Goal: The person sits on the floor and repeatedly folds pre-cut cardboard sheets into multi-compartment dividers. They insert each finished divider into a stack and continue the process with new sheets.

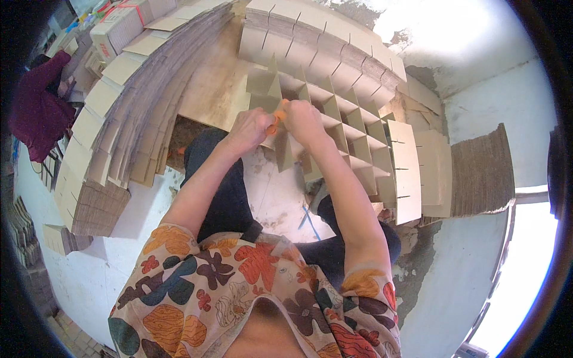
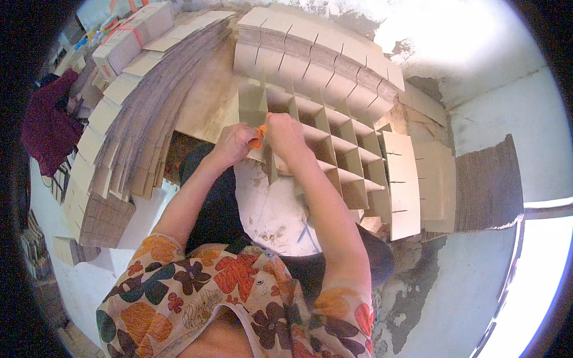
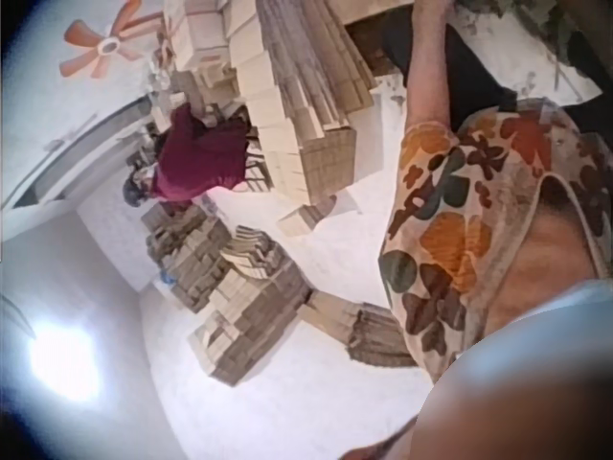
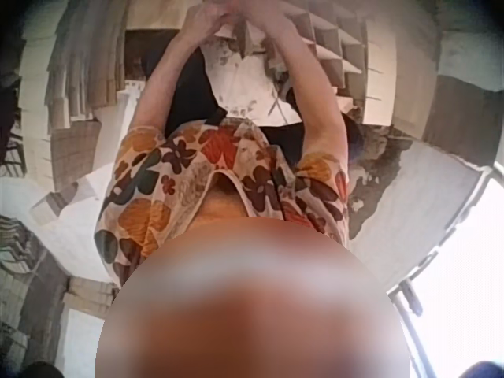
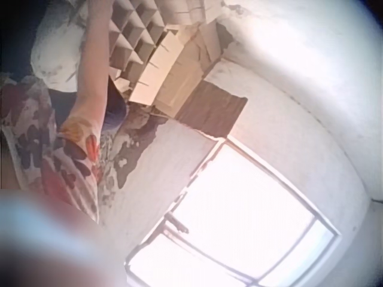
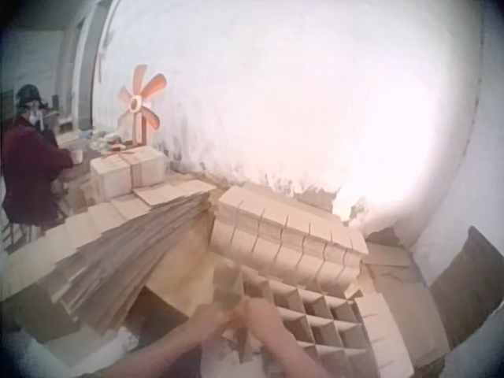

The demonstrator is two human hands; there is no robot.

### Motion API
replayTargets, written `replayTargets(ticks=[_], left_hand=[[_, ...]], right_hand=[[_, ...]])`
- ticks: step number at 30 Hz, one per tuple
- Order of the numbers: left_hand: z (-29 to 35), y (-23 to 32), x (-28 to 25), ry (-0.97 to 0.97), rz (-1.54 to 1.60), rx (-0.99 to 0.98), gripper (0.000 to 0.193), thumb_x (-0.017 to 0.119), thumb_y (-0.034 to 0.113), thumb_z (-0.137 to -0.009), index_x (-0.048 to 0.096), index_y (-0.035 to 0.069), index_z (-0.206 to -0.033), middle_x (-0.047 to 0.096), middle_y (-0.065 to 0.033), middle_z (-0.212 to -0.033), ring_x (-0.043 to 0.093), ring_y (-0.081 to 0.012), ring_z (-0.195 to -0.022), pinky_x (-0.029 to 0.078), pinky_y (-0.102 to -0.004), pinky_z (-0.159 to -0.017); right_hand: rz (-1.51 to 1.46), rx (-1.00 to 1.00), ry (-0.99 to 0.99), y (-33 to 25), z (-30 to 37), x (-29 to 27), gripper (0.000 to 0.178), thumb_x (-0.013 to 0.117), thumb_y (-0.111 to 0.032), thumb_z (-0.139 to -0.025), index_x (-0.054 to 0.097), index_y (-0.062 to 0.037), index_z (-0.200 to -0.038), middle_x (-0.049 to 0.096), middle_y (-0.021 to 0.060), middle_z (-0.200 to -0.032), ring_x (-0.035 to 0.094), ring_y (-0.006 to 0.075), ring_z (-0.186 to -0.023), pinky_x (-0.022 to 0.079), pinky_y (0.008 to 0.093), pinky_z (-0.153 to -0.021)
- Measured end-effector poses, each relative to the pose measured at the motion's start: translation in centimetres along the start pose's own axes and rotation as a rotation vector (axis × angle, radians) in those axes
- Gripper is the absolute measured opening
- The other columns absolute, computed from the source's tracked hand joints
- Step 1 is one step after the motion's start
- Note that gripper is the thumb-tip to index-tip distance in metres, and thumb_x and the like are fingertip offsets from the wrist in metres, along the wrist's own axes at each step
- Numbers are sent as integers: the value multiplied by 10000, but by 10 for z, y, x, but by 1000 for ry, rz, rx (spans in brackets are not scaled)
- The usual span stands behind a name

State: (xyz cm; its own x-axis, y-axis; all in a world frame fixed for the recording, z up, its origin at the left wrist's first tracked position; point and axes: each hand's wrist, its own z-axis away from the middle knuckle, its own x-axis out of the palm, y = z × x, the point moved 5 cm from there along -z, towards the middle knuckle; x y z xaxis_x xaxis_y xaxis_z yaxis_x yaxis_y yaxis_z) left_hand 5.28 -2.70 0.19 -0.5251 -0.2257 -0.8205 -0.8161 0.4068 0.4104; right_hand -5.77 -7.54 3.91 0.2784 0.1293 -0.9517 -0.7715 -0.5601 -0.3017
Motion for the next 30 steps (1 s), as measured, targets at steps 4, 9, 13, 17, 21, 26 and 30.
replayTargets(ticks=[4, 9, 13, 17, 21, 26, 30], left_hand=[[-3, 3, -2, 44, 34, 2, 107, 692, 140, -687, 632, 83, -755, 588, -111, -668, 600, -280, -702, 480, -409, -578], [-10, 7, -4, -21, -15, 41, 261, 717, 152, -661, 610, 55, -878, 611, -100, -835, 578, -278, -869, 477, -394, -697], [-13, 27, -14, -34, -64, 171, 431, 741, 144, -630, 580, 11, -1007, 547, -135, -1174, 443, -304, -1165, 383, -419, -934], [-46, 35, -8, -226, -156, 212, 807, 784, 198, -581, 423, -49, -1259, 340, -172, -1412, 239, -337, -1349, 259, -460, -1076], [-86, 27, 13, -298, -90, 179, 957, 810, 213, -572, 318, -31, -1356, 259, -155, -1465, 145, -323, -1389, 231, -434, -1110], [-123, 10, 55, -477, -41, 291, 922, 790, 209, -619, 310, 78, -1395, 269, -87, -1478, 172, -273, -1390, 224, -388, -1126], [-126, 2, 67, -568, 81, 204, 594, 759, 169, -635, 552, 59, -1181, 592, -100, -1144, 484, -308, -1135, 352, -396, -986]], right_hand=[[88, 61, -98, -1, 7, 12, 128, 601, -129, -783, 604, -20, -849, 643, 204, -824, 634, 372, -819, 513, 452, -702], [-317, -121, 257, 46, 10, -2, 198, 609, -205, -818, 589, -25, -898, 637, 193, -822, 623, 373, -830, 502, 458, -713], [227, 124, 635, 114, 22, -49, 428, 645, -364, -811, 540, -26, -1052, 631, 170, -880, 602, 392, -856, 494, 455, -698], [224, 450, 111, 180, 28, -29, 565, 616, -484, -804, 504, -6, -1083, 613, 235, -940, 585, 396, -919, 486, 473, -738], [22, 223, 21, 125, 51, -54, 648, 589, -574, -784, 525, 22, -1031, 610, 267, -934, 597, 422, -833, 485, 478, -735], [-180, -81, 226, 104, 98, -64, 730, 638, -528, -764, 482, 5, -1239, 591, 284, -1010, 581, 411, -934, 473, 454, -816], [106, 205, 243, 153, 164, -134, 910, 706, -521, -689, 343, -59, -1384, 368, 196, -1397, 333, 334, -1303, 265, 466, -1062]])
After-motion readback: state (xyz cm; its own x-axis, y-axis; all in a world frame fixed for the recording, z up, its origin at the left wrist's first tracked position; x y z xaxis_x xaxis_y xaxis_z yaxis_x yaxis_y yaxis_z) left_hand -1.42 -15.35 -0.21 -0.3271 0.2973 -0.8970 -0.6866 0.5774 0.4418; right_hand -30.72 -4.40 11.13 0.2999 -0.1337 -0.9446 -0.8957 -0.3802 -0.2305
